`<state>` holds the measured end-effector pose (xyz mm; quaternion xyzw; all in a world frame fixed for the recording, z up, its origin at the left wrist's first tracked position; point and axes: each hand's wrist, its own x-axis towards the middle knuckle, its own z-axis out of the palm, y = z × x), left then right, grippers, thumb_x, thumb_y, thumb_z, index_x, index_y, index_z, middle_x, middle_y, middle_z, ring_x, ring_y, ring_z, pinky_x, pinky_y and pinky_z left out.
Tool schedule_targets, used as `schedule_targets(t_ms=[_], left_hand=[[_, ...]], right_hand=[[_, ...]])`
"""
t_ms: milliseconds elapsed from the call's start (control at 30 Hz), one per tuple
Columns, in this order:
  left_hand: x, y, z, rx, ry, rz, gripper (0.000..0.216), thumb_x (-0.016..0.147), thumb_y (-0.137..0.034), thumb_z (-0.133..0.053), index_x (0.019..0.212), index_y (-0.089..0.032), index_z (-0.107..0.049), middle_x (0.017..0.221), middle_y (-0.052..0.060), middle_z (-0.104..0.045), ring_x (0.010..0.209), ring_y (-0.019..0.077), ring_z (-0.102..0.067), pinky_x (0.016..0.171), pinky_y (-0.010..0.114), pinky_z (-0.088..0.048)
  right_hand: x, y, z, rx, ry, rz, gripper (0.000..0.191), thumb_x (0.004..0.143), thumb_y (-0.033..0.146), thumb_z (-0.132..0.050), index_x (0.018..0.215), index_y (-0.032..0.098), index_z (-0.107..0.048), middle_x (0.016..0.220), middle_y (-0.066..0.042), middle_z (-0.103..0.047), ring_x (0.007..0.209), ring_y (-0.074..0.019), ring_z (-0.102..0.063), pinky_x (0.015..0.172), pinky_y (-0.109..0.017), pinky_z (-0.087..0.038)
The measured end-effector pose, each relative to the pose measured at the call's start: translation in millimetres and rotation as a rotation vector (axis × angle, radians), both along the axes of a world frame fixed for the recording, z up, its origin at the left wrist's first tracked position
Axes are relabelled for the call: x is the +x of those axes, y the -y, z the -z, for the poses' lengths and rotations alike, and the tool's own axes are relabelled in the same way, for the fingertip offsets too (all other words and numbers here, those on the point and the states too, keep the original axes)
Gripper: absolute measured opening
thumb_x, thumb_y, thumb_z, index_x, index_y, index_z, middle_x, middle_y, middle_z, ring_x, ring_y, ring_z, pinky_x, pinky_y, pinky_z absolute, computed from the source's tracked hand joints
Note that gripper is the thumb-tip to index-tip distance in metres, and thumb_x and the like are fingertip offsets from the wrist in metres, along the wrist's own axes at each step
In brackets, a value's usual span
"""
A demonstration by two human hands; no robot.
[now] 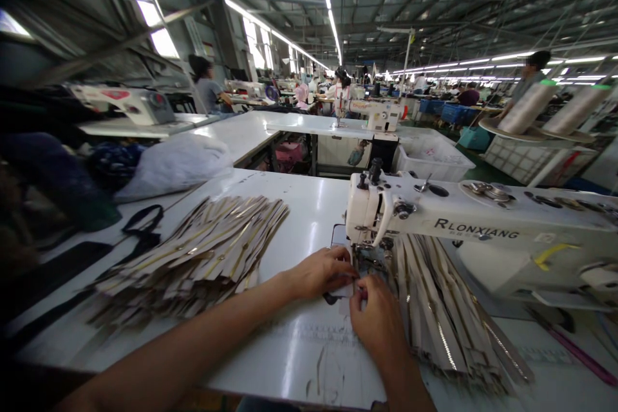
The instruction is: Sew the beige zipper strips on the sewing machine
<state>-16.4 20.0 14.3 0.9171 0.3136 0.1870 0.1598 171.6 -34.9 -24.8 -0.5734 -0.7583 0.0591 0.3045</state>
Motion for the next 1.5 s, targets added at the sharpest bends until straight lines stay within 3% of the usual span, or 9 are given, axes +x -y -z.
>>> schedule_targets(t_ms=[167,567,767,933,1200,1500], left_hand=[[-0.9,1.4,4.5,0.012,0.033,0.016,0.022,0.093,-0.028,-0.056,0.111,-0.024,-0.068,0.107,0.007,-0.059,0.095,0.0185,-0.058,0.086,0.03,-0.048],[0.7,3.6,8.3,0.026,0.011,0.047,0.022,0.094,-0.025,-0.053,0.109,-0.025,-0.069,0.107,0.007,-0.058,0.095,0.0184,-0.058,0.088,0.03,-0.047],[-0.1,6.9,8.9,0.013,0.072,0.08,0.021,0.091,-0.026,-0.058,0.108,-0.023,-0.069,0.106,0.008,-0.059,0.097,0.0193,-0.058,0.091,0.031,-0.046],[-0.1,4.8,11.7,0.029,0.093,0.108,0.02,0.089,-0.026,-0.06,0.105,-0.021,-0.071,0.102,0.007,-0.06,0.091,0.0191,-0.059,0.086,0.032,-0.048],[1.7,8.4,11.3,0.121,0.043,0.1,0.022,0.093,-0.026,-0.053,0.104,-0.02,-0.071,0.096,0.006,-0.066,0.088,0.0185,-0.059,0.083,0.031,-0.047],[3.6,11.6,12.2,0.179,0.001,0.0,0.025,0.096,-0.03,-0.048,0.101,-0.017,-0.07,0.091,0.008,-0.067,0.089,0.0192,-0.059,0.082,0.031,-0.047]], right_hand=[[1.6,1.3,-0.8,0.005,-0.013,-0.038,0.008,0.077,0.018,-0.049,0.071,0.022,-0.052,0.068,-0.001,-0.059,0.065,-0.0161,-0.057,0.063,-0.028,-0.04],[2.0,4.8,-6.1,-0.063,-0.088,-0.08,0.011,0.077,0.017,-0.049,0.069,0.021,-0.055,0.066,-0.001,-0.057,0.065,-0.0152,-0.055,0.064,-0.027,-0.039],[7.1,6.0,-11.4,-0.07,-0.022,-0.092,0.026,0.086,0.024,-0.042,0.059,0.022,-0.044,0.06,0.0,-0.052,0.057,-0.013,-0.05,0.057,-0.026,-0.032],[8.1,6.4,-10.4,-0.056,-0.018,-0.075,0.029,0.086,0.026,-0.042,0.058,0.023,-0.039,0.058,0.001,-0.05,0.055,-0.0128,-0.049,0.056,-0.027,-0.031],[3.8,6.6,-9.5,-0.034,0.059,-0.019,0.027,0.088,0.025,-0.042,0.061,0.022,-0.045,0.062,0.0,-0.054,0.059,-0.0143,-0.053,0.059,-0.028,-0.031],[-2.7,5.7,-14.1,-0.052,0.202,0.06,0.025,0.09,0.024,-0.043,0.068,0.021,-0.056,0.071,-0.001,-0.062,0.066,-0.0162,-0.06,0.061,-0.028,-0.033]])
